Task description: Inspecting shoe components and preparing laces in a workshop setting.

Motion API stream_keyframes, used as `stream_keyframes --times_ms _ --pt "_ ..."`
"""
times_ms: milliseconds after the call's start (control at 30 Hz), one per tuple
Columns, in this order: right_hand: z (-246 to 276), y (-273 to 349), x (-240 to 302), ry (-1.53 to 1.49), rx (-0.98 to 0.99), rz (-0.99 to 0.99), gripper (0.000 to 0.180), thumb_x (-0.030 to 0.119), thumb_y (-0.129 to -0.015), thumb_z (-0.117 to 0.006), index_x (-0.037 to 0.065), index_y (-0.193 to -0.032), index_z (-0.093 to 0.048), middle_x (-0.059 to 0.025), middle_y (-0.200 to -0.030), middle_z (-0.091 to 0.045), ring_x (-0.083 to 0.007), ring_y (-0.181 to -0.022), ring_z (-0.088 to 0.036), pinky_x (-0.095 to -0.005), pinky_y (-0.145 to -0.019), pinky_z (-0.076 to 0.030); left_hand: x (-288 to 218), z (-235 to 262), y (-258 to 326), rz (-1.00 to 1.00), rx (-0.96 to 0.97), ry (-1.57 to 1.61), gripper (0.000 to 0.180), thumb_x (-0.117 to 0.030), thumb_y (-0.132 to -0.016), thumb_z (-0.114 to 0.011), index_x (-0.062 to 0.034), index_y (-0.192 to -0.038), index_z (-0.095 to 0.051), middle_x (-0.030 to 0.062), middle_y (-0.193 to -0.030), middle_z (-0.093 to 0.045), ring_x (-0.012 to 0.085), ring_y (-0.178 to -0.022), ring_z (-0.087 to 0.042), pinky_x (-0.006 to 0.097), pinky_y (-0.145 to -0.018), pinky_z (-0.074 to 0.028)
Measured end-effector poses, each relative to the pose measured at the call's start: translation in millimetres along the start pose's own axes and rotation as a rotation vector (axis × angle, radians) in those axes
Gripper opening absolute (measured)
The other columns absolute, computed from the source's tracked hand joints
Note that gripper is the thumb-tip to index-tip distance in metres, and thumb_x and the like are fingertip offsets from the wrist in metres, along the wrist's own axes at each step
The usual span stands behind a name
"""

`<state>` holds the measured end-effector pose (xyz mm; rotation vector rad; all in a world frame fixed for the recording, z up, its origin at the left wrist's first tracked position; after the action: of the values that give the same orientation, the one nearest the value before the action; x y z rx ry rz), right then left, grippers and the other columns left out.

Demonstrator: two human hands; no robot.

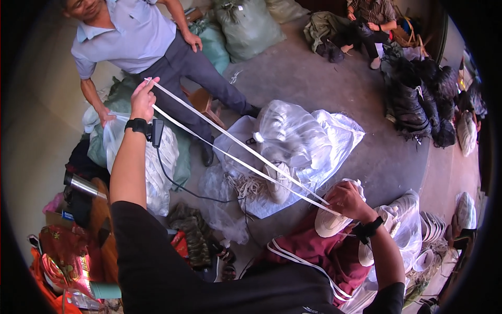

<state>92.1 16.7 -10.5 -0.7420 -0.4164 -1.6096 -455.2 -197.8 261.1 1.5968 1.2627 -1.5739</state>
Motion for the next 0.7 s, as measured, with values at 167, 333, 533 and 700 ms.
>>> stream_keyframes --times_ms 167,333,533,700 --pt "4 -4 -5 0.019 -0.101 -0.122 0.014 0.024 -0.072 -0.078 0.015 -0.081 -0.074 0.0024 -0.092 -0.067 -0.0246 -0.108 -0.050 -0.0384 -0.098 -0.033 -10 -7 -5 0.004 0.044 -0.005 0.020 -0.012 -0.093 -0.060 -0.0036 -0.110 -0.054 0.0114 -0.113 -0.066 0.0017 -0.047 -0.028 0.018 -0.038 -0.023" --pt "1 0 -13 -0.002 -0.109 -0.117 0.014 0.023 -0.072 -0.078 0.014 -0.080 -0.072 0.0024 -0.091 -0.066 -0.0241 -0.106 -0.051 -0.0392 -0.097 -0.035 -12 -13 -6 -0.002 0.005 -0.022 0.025 -0.012 -0.091 -0.063 -0.0021 -0.113 -0.054 0.0120 -0.112 -0.066 0.0031 -0.049 -0.031 0.018 -0.040 -0.026" --pt "2 -5 -8 -0.021 -0.101 -0.016 0.014 0.017 -0.070 -0.078 0.014 -0.081 -0.072 0.0016 -0.092 -0.066 -0.0239 -0.105 -0.052 -0.0370 -0.096 -0.036 -14 22 -30 -0.043 -0.107 -0.017 0.022 -0.011 -0.091 -0.062 -0.0022 -0.109 -0.053 0.0144 -0.112 -0.066 0.0044 -0.047 -0.031 0.019 -0.038 -0.026" --pt "-1 10 -17 -0.014 -0.082 -0.060 0.017 0.022 -0.072 -0.077 0.015 -0.086 -0.071 -0.0014 -0.100 -0.065 -0.0260 -0.109 -0.049 -0.0375 -0.100 -0.035 7 43 -47 -0.033 -0.165 -0.042 0.017 -0.011 -0.092 -0.060 -0.0014 -0.105 -0.058 0.0098 -0.102 -0.066 0.0045 -0.047 -0.032 0.019 -0.039 -0.026"
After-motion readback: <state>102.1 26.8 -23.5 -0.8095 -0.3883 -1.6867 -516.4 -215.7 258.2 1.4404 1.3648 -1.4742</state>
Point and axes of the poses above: each hand's wrist, its own y-axis away from the middle knuckle, its own z-axis out of the back of the hand, x = y × z, the point moved 8 cm from there along -y, towards the middle knuckle
